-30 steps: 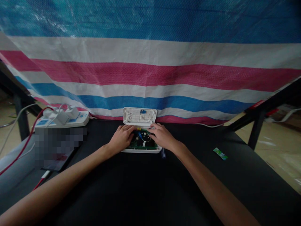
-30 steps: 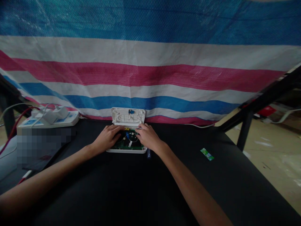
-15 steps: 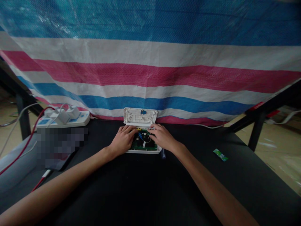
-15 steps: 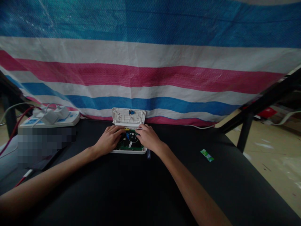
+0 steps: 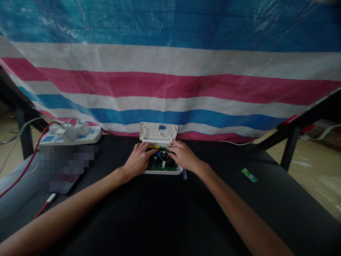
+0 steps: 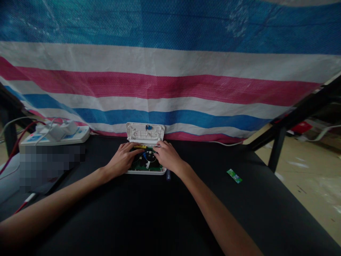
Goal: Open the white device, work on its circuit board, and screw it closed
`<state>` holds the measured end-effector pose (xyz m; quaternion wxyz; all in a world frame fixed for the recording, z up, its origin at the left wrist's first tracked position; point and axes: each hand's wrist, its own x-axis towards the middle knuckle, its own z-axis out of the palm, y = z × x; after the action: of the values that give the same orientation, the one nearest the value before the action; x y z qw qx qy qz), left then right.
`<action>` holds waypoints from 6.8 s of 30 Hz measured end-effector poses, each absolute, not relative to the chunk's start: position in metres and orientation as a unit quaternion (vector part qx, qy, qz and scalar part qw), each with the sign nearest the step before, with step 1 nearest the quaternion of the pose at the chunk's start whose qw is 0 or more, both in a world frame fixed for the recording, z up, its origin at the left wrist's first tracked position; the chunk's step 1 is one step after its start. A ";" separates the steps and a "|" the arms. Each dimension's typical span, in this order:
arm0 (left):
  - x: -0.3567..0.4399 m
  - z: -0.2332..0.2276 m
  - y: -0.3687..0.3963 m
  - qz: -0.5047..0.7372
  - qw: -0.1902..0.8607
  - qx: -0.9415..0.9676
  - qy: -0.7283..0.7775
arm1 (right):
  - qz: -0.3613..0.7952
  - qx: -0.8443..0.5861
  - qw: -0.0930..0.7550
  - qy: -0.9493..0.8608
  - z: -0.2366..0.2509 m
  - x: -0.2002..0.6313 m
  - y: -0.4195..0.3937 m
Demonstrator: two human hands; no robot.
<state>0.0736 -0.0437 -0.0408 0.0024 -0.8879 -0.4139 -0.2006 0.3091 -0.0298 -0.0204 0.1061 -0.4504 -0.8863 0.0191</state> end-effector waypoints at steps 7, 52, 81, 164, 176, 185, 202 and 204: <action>0.073 -0.041 -0.044 -0.207 0.009 -0.892 -0.401 | 0.027 -0.451 0.096 -0.887 -0.019 0.309 -0.029; 0.072 -0.041 -0.043 -0.226 0.012 -0.902 -0.369 | 0.047 -0.452 0.107 -0.884 -0.020 0.310 -0.028; 0.073 -0.043 -0.042 -0.240 -0.012 -0.897 -0.370 | 0.030 -0.453 0.093 -0.886 -0.020 0.309 -0.030; 0.072 -0.043 -0.041 -0.235 -0.040 -0.892 -0.384 | 0.182 -0.581 0.032 -0.792 -0.009 0.352 -0.004; 0.072 -0.043 -0.041 -0.240 -0.044 -0.892 -0.380 | 0.179 -0.565 0.036 -0.805 -0.011 0.351 -0.006; 0.072 -0.043 -0.041 -0.241 -0.039 -0.892 -0.381 | 0.182 -0.571 0.035 -0.800 -0.010 0.353 -0.005; 0.072 -0.044 -0.041 -0.240 -0.039 -0.892 -0.381 | 0.183 -0.565 0.033 -0.804 -0.013 0.353 -0.004; 0.072 -0.044 -0.041 -0.239 -0.039 -0.893 -0.380 | 0.184 -0.566 0.032 -0.803 -0.013 0.352 -0.004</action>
<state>0.0719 -0.0407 -0.0437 -0.0392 -0.8925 -0.3802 -0.2394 0.3520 -0.0044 -0.0125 0.0324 -0.5656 -0.8032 0.1842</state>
